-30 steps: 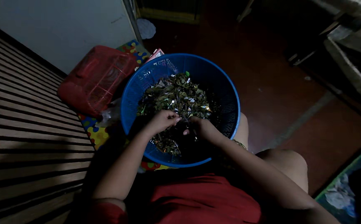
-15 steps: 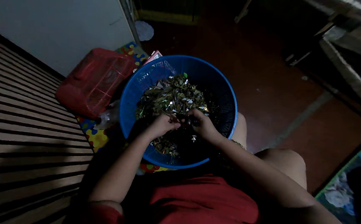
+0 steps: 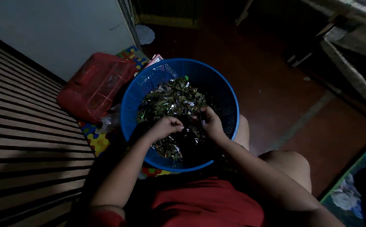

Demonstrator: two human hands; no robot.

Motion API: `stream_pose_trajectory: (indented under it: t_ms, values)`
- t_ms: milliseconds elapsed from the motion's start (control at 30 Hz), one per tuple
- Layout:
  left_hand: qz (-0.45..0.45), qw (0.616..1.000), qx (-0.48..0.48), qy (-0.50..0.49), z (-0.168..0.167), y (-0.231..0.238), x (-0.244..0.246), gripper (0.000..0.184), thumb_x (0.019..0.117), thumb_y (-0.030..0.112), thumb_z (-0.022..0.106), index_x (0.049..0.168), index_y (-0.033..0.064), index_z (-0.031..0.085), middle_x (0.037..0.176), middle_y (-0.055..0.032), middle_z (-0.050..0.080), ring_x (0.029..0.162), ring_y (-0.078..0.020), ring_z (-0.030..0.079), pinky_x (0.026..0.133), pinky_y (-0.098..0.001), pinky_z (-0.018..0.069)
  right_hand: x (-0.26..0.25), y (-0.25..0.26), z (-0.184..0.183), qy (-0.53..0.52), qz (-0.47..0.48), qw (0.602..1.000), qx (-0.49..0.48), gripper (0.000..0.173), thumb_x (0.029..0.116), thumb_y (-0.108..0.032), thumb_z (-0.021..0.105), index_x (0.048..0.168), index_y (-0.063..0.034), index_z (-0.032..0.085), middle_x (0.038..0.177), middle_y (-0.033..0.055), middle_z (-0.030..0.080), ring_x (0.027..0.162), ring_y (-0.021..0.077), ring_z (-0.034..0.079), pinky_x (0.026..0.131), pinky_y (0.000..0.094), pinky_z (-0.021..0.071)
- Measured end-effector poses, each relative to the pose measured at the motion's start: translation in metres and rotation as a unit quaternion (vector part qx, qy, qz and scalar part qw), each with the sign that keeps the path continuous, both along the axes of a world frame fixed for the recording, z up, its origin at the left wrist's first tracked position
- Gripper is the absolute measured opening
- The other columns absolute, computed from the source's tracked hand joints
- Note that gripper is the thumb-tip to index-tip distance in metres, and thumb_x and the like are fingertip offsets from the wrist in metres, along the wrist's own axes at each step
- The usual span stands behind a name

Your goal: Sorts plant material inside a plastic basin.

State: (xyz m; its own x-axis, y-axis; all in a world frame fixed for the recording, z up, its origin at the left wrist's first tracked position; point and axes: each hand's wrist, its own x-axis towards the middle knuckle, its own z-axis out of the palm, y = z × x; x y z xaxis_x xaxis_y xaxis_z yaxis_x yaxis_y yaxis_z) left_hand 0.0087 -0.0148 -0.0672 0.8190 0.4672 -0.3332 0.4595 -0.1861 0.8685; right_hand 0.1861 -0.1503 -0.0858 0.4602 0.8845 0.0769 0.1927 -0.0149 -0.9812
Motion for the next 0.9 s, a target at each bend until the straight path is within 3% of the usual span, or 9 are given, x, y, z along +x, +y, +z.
stream_pose_trajectory:
  t_ms: [67,200,300,400,467,633,767,900]
  values:
    - [0.033,0.999,0.012,-0.008,0.0,0.001,-0.001,0.014,0.0992,0.014,0.068,0.105,0.0015,0.071,0.092,-0.0041,0.07,0.082,-0.008,0.063,0.079,-0.0277,0.0542,0.0,0.001,-0.001,0.007,-0.001,1.0,-0.024,0.031,0.0903,-0.007,0.076,0.117,-0.0061,0.06,0.098,0.0067,0.069,0.081,0.0142,0.068,0.073,0.0347,0.0599]
    - [0.116,0.992,0.034,-0.034,0.0,0.006,-0.003,0.015,0.1006,0.017,0.067,0.106,0.003,0.07,0.094,-0.0066,0.069,0.082,-0.0133,0.063,0.077,-0.0323,0.0541,0.009,0.0,-0.006,0.002,0.071,0.987,-0.142,0.052,0.0937,-0.037,0.074,0.131,-0.0054,0.055,0.105,0.012,0.066,0.088,0.02,0.065,0.08,0.0433,0.056]
    - [0.135,0.989,0.027,-0.057,-0.001,0.007,-0.004,0.014,0.1005,0.017,0.067,0.104,0.0036,0.07,0.091,-0.0057,0.068,0.079,-0.0128,0.062,0.075,-0.0311,0.0534,0.01,-0.002,-0.005,-0.027,0.163,0.966,-0.197,0.055,0.094,-0.048,0.069,0.124,-0.0032,0.061,0.106,0.0125,0.067,0.095,0.0203,0.065,0.087,0.0448,0.0547]
    - [0.132,0.989,0.024,-0.062,-0.003,0.006,-0.004,0.012,0.0997,0.015,0.068,0.102,0.0034,0.071,0.09,-0.0056,0.069,0.078,-0.0121,0.063,0.075,-0.03,0.0541,0.006,-0.003,-0.002,-0.086,0.195,0.954,-0.209,0.058,0.0917,-0.055,0.069,0.119,-0.0042,0.063,0.1,0.0113,0.066,0.091,0.0208,0.063,0.084,0.0459,0.0532]
    - [0.132,0.989,0.022,-0.062,-0.004,0.006,-0.005,0.011,0.0992,0.014,0.068,0.101,0.0033,0.071,0.089,-0.0054,0.068,0.078,-0.0119,0.062,0.074,-0.0295,0.054,0.005,-0.002,-0.001,-0.112,0.201,0.949,-0.216,0.062,0.0901,-0.059,0.069,0.12,-0.005,0.064,0.102,0.0139,0.066,0.095,0.025,0.064,0.087,0.0503,0.0524]
    - [0.127,0.991,0.018,-0.044,-0.001,0.006,-0.003,0.012,0.0978,0.013,0.07,0.101,0.0016,0.071,0.092,-0.0076,0.069,0.082,-0.0139,0.065,0.08,-0.0333,0.0563,0.005,-0.001,0.002,-0.131,0.188,0.95,-0.213,0.059,0.0911,-0.056,0.07,0.118,-0.0043,0.065,0.098,0.0131,0.067,0.091,0.0252,0.065,0.084,0.0506,0.0533]
    - [0.122,0.992,0.014,-0.041,-0.003,0.007,-0.004,0.012,0.0966,0.013,0.072,0.101,0.002,0.072,0.095,-0.0072,0.07,0.085,-0.0146,0.065,0.082,-0.0351,0.056,0.005,-0.001,0.003,-0.147,0.164,0.955,-0.196,0.043,0.0905,-0.041,0.077,0.11,-0.004,0.071,0.094,0.0131,0.07,0.089,0.0263,0.067,0.086,0.0527,0.0541]
    - [0.122,0.991,0.028,-0.04,-0.003,0.007,-0.004,0.013,0.0977,0.015,0.071,0.101,0.0024,0.071,0.093,-0.0071,0.07,0.083,-0.0145,0.065,0.08,-0.0346,0.0559,0.006,-0.004,0.003,-0.089,0.146,0.966,-0.193,0.042,0.0898,-0.042,0.077,0.108,-0.0048,0.07,0.091,0.0085,0.068,0.081,0.0188,0.065,0.079,0.0448,0.0549]
